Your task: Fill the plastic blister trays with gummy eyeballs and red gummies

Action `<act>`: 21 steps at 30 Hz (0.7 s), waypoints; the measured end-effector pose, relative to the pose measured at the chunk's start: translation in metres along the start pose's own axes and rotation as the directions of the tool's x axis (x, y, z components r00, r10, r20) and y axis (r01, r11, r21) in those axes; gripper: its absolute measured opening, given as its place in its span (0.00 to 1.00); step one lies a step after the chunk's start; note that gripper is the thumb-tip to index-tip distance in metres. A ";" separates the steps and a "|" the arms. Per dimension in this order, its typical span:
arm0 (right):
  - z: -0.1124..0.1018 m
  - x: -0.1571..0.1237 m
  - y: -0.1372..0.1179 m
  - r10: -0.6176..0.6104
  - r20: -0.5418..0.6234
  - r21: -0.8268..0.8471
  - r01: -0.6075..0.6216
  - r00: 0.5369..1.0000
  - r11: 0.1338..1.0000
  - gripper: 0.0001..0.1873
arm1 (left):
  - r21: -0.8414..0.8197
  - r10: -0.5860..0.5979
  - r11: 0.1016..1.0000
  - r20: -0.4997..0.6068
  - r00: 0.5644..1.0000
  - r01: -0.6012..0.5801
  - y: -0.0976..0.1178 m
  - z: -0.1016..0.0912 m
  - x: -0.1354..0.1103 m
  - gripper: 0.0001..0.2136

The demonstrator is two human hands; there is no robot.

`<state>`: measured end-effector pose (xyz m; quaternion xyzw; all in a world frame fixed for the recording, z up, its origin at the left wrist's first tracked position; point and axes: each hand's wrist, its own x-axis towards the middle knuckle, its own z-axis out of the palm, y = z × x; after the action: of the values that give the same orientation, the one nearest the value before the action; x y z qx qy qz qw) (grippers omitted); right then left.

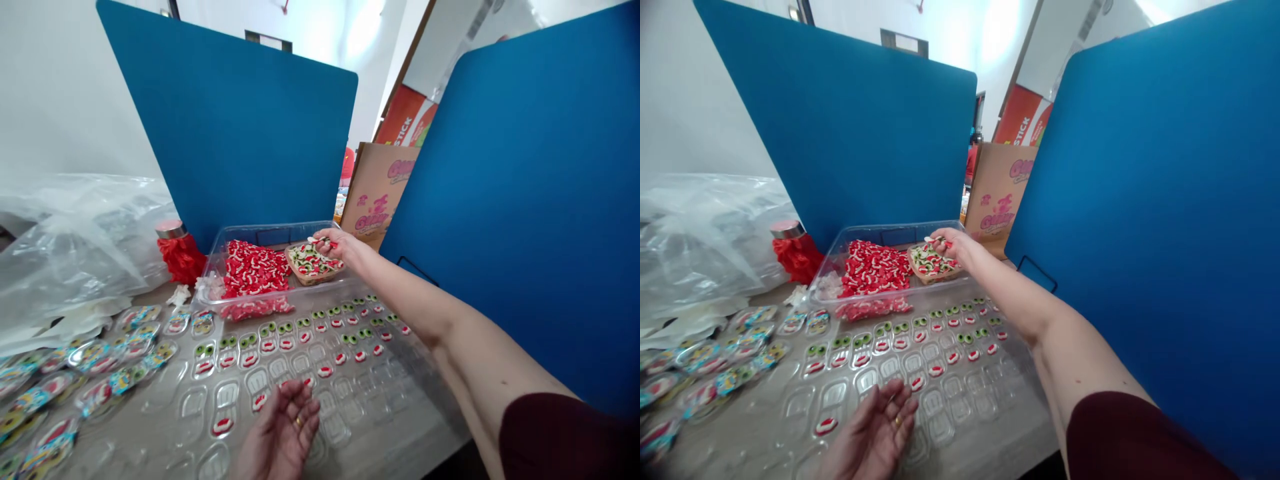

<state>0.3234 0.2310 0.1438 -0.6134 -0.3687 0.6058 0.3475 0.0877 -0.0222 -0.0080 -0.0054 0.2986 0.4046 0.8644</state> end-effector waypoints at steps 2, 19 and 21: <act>0.020 -0.034 0.023 -0.024 0.074 0.006 0.023 0.997 1.000 0.06 | -0.106 0.007 0.994 0.020 1.000 -0.005 -0.007 0.017 -0.004 0.12; 0.131 -0.246 0.218 -0.174 0.682 -0.730 0.673 0.710 -0.117 0.10 | -0.236 -0.127 0.968 -0.164 0.978 0.086 -0.059 -0.016 -0.056 0.17; 0.136 -0.246 0.209 -0.144 0.686 -0.727 0.677 0.713 -0.110 0.09 | -0.212 -0.098 0.976 -0.203 0.974 0.054 -0.054 -0.017 -0.058 0.17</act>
<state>0.1951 -0.0878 0.0777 -0.3849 -0.9085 0.1477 -0.0685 0.0878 -0.1030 -0.0046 -0.1490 0.3455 0.3966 0.8374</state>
